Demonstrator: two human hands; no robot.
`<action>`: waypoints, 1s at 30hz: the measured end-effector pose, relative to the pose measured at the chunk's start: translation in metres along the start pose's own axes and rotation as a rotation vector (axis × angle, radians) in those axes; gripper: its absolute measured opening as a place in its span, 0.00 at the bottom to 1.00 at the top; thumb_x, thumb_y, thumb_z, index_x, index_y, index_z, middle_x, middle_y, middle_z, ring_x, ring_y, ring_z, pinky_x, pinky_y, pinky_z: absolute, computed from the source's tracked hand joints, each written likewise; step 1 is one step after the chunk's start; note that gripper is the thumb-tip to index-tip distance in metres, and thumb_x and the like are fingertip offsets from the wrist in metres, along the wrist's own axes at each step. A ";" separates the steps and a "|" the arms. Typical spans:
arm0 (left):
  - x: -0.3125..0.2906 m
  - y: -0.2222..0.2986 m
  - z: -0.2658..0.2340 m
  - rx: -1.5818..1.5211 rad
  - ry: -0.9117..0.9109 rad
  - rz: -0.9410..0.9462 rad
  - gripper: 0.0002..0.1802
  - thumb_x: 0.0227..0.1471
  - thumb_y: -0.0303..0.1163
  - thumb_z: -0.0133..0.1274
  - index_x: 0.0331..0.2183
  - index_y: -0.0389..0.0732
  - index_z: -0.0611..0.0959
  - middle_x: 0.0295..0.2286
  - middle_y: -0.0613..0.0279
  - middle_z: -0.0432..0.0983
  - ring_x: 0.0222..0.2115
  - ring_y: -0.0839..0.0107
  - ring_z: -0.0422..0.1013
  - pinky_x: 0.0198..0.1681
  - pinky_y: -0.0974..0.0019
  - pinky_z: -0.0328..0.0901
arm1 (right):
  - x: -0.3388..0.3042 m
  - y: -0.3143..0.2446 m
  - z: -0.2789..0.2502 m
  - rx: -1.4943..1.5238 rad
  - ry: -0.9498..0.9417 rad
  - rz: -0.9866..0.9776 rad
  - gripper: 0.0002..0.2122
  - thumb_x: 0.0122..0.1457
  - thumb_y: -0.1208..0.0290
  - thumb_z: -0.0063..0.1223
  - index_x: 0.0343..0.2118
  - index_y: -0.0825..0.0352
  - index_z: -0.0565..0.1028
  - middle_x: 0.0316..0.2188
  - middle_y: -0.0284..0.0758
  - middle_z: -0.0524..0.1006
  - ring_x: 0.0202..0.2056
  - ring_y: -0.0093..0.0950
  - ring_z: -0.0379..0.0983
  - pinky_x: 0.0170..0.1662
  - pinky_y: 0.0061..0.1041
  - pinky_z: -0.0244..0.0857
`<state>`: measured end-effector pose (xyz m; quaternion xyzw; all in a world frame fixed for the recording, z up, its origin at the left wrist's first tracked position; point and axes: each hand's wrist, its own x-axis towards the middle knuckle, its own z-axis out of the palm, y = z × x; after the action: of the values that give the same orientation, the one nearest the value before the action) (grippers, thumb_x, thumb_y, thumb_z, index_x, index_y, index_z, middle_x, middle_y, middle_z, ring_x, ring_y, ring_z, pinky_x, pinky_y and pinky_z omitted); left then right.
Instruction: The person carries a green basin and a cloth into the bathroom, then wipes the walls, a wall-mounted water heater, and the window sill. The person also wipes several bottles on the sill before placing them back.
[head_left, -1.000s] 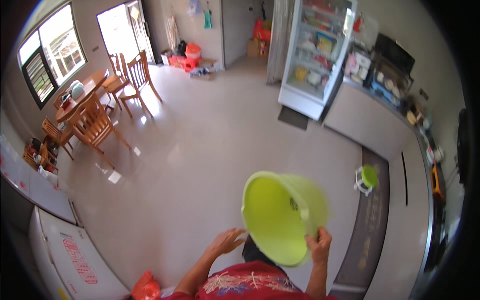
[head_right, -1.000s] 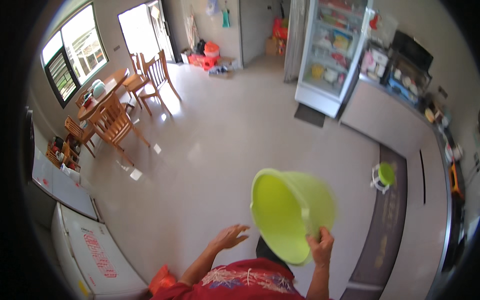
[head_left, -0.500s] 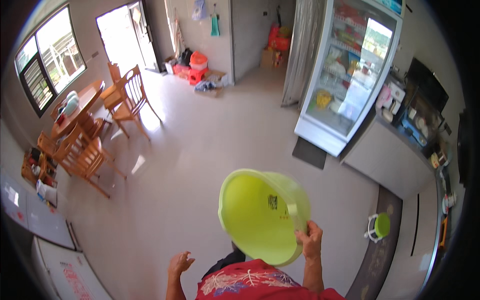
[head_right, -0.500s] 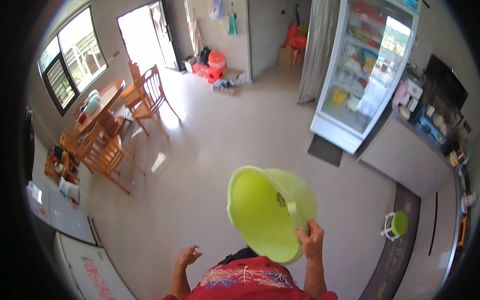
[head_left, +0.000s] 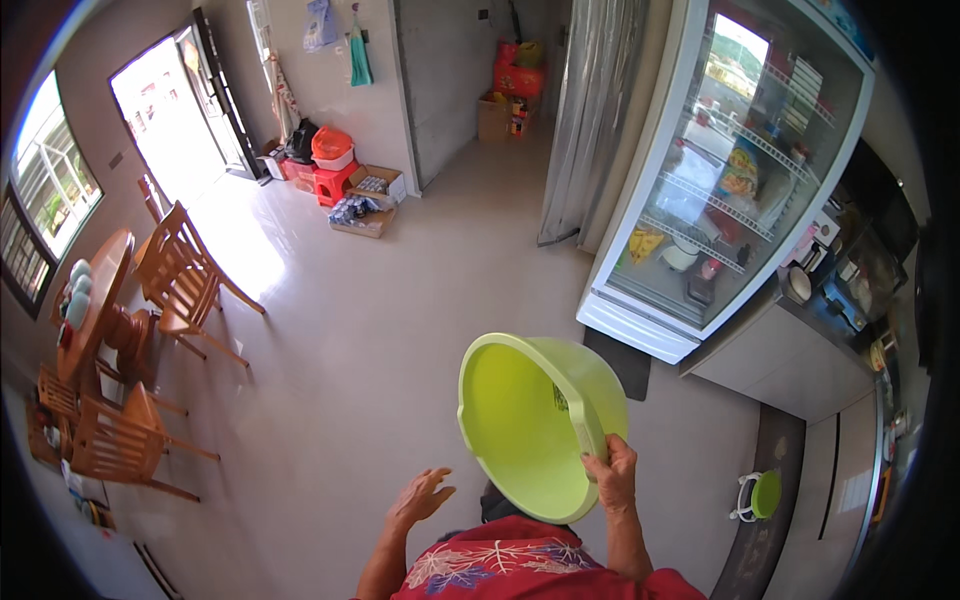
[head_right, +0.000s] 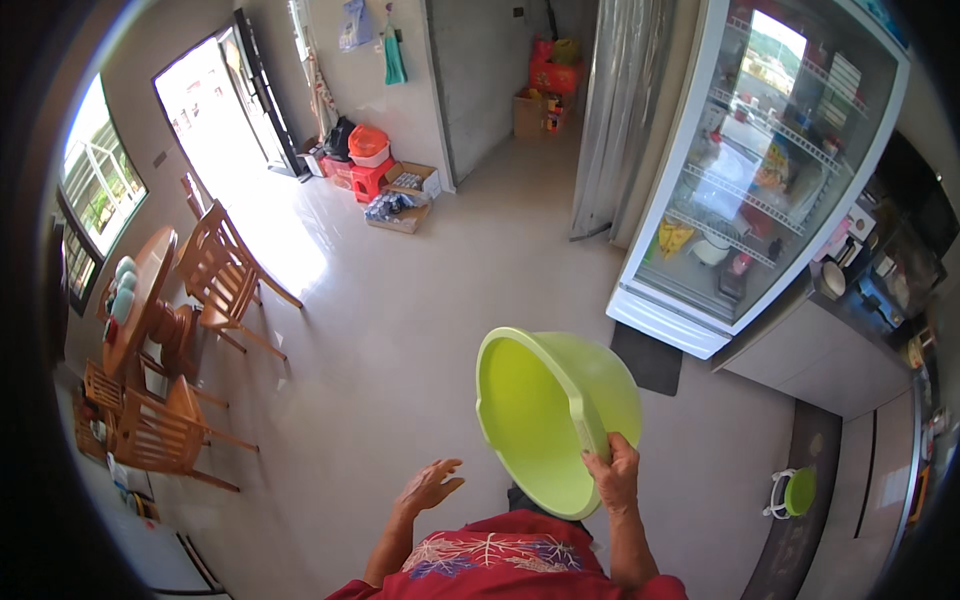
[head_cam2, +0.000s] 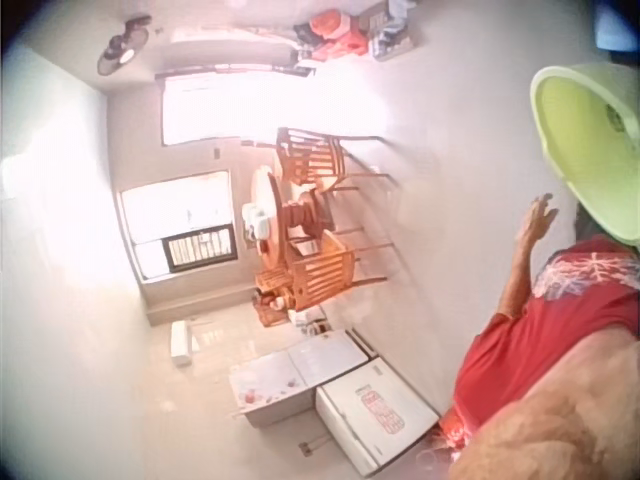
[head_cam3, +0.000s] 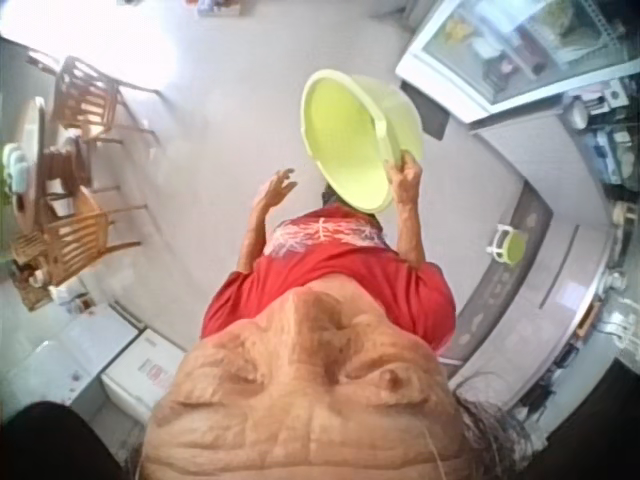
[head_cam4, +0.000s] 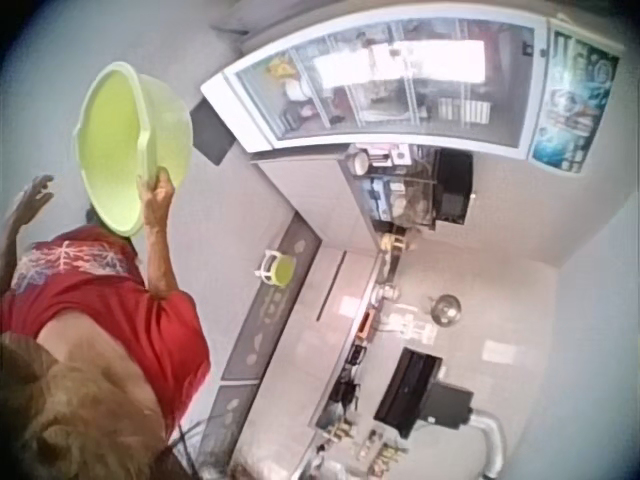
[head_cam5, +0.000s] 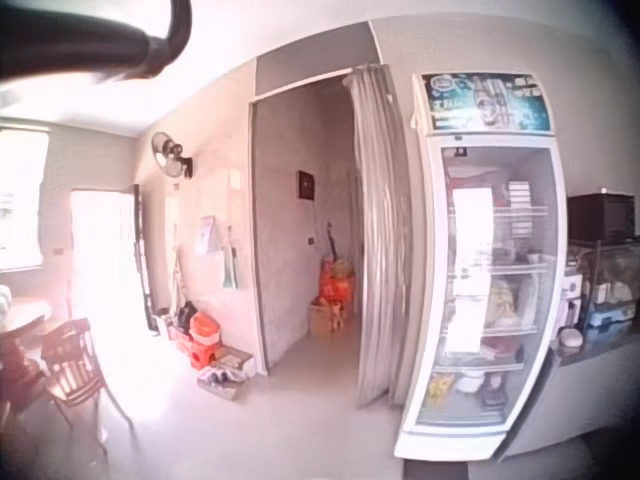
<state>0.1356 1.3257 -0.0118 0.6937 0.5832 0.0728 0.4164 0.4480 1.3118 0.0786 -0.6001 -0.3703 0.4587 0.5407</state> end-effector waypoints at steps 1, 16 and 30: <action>0.016 -0.019 -0.016 0.006 0.026 -0.079 0.23 0.49 0.43 0.53 0.46 0.46 0.73 0.39 0.54 0.73 0.40 0.58 0.70 0.41 0.59 0.65 | 0.038 0.001 0.015 0.000 -0.017 0.002 0.06 0.46 0.77 0.54 0.28 0.69 0.72 0.21 0.25 0.69 0.23 0.14 0.62 0.26 0.16 0.57; 0.405 -0.101 -0.286 0.181 0.196 -0.277 0.23 0.45 0.46 0.54 0.43 0.46 0.75 0.36 0.56 0.75 0.42 0.59 0.69 0.43 0.58 0.64 | 0.502 -0.071 0.191 0.046 0.055 -0.031 0.07 0.45 0.78 0.55 0.29 0.71 0.73 0.23 0.27 0.72 0.23 0.15 0.64 0.27 0.16 0.60; 0.864 0.002 -0.455 0.047 0.063 -0.008 0.22 0.46 0.41 0.56 0.43 0.44 0.75 0.36 0.54 0.75 0.36 0.60 0.73 0.39 0.59 0.67 | 0.933 -0.111 0.279 0.150 -0.005 0.020 0.09 0.48 0.78 0.55 0.34 0.71 0.73 0.25 0.29 0.72 0.25 0.17 0.67 0.28 0.17 0.62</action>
<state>0.1379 2.3017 -0.0506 0.6983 0.6003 0.0793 0.3818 0.4730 2.2915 0.0495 -0.5602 -0.3302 0.4919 0.5789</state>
